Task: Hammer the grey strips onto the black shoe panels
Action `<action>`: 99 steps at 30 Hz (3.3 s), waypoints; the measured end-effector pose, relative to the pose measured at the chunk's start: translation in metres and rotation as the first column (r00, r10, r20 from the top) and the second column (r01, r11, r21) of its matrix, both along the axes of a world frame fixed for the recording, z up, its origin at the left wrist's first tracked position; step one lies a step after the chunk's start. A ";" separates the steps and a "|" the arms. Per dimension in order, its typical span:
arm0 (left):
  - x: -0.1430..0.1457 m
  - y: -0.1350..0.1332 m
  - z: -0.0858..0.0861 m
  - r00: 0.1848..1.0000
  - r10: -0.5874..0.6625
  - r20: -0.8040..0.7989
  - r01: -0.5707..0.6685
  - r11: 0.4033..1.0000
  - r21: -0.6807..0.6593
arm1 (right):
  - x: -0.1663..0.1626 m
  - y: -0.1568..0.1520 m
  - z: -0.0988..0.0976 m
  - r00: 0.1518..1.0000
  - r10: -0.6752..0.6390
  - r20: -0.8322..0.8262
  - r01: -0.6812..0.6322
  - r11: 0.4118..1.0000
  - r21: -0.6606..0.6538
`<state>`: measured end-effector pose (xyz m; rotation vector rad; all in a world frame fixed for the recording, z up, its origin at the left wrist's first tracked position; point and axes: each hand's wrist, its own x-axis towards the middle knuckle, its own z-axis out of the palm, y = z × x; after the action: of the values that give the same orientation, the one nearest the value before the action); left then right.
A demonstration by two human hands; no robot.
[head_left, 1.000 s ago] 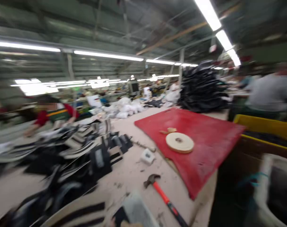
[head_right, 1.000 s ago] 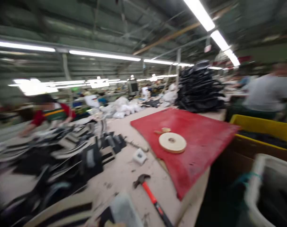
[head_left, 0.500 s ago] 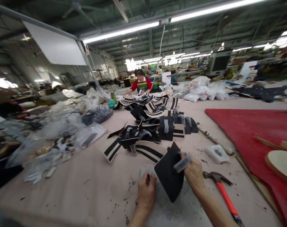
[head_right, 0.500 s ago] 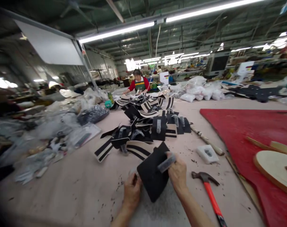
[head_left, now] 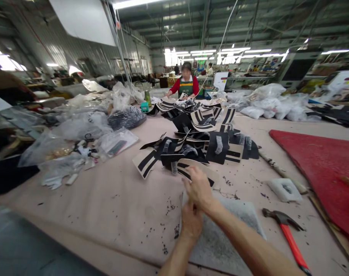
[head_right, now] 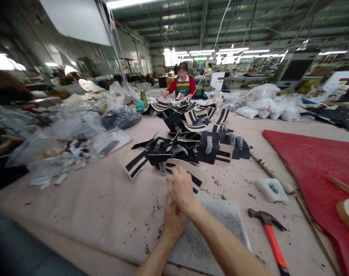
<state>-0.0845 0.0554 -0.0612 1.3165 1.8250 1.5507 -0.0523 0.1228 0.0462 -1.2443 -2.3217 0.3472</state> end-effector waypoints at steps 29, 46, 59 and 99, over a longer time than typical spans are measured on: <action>0.001 -0.001 -0.002 0.998 0.030 0.061 -0.026 0.998 -0.064 | 0.164 -0.149 -0.021 0.897 0.095 0.433 -0.118 0.993 0.027; 0.013 0.013 0.015 0.973 -0.127 0.191 0.139 0.989 -0.053 | 0.149 -0.092 -0.035 0.945 -0.198 0.262 0.281 0.898 -0.337; 0.038 0.055 -0.004 0.860 -0.228 0.457 0.274 0.961 -0.036 | 0.157 -0.079 -0.057 0.959 -0.253 -0.130 0.145 0.828 -0.542; 0.047 0.049 0.007 0.934 -0.354 -0.041 0.354 0.935 -0.021 | 0.322 -0.079 -0.061 0.692 -0.707 -0.147 0.210 0.392 -0.896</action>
<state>-0.0374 0.1043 -0.0538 1.5824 1.5122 1.3216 0.2700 0.0436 -0.0144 -1.8753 -1.1401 1.5046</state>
